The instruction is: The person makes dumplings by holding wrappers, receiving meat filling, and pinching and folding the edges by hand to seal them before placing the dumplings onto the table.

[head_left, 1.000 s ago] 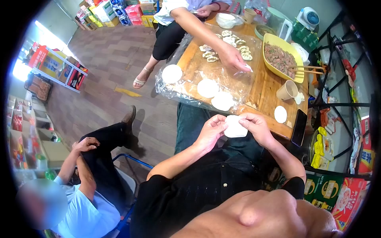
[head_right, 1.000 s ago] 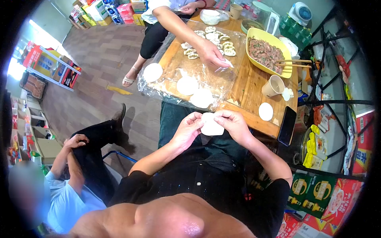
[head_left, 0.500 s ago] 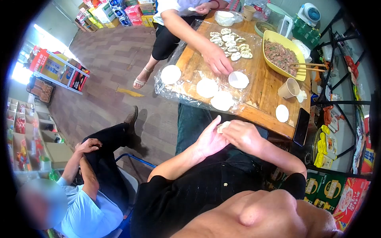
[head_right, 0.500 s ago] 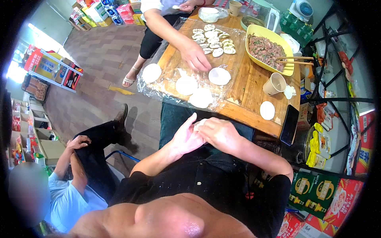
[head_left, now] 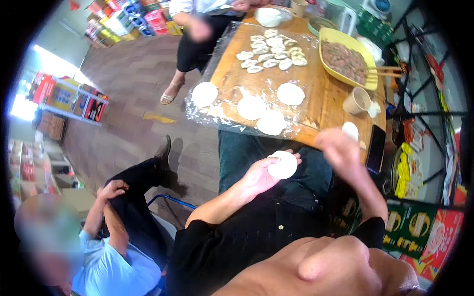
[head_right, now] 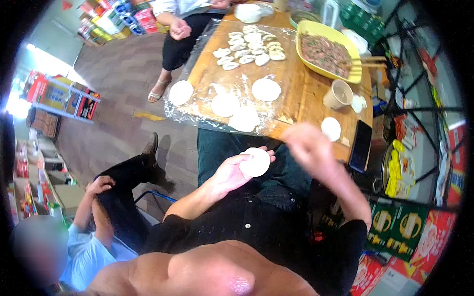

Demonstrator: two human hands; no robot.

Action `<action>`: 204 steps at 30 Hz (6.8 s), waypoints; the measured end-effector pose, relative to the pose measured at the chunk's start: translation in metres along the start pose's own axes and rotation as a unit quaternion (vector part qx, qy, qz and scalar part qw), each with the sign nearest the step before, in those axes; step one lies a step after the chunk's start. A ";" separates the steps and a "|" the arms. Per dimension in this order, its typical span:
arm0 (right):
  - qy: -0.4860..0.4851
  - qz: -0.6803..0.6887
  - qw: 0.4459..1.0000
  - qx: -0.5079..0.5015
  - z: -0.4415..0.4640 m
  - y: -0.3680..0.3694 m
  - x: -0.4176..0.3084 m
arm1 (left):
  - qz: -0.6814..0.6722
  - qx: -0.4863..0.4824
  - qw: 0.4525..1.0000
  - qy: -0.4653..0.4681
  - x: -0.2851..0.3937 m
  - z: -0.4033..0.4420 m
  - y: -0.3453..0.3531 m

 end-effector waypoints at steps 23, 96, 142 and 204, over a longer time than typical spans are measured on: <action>0.291 0.026 0.952 0.095 0.065 -0.170 0.274 | 0.134 0.205 0.964 -0.109 -0.019 -0.058 -0.073; 0.127 0.427 0.848 0.288 0.040 -0.168 0.231 | 0.134 0.046 0.990 -0.015 0.011 0.021 0.078; 0.225 0.391 0.892 0.027 0.003 -0.097 0.069 | 0.091 -0.026 0.995 0.035 0.045 0.020 0.093; 0.248 0.234 0.929 0.143 0.061 -0.141 0.245 | 0.119 0.095 0.984 -0.087 0.056 0.118 0.100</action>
Point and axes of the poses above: each hand's wrist, its own z-axis towards the middle knuckle, its own y-axis out of the palm, x = y × z, the point moved 8 cm from there along z, towards the middle knuckle, and after that the axes turned 4 degrees about -x, right-handed, at the moved point
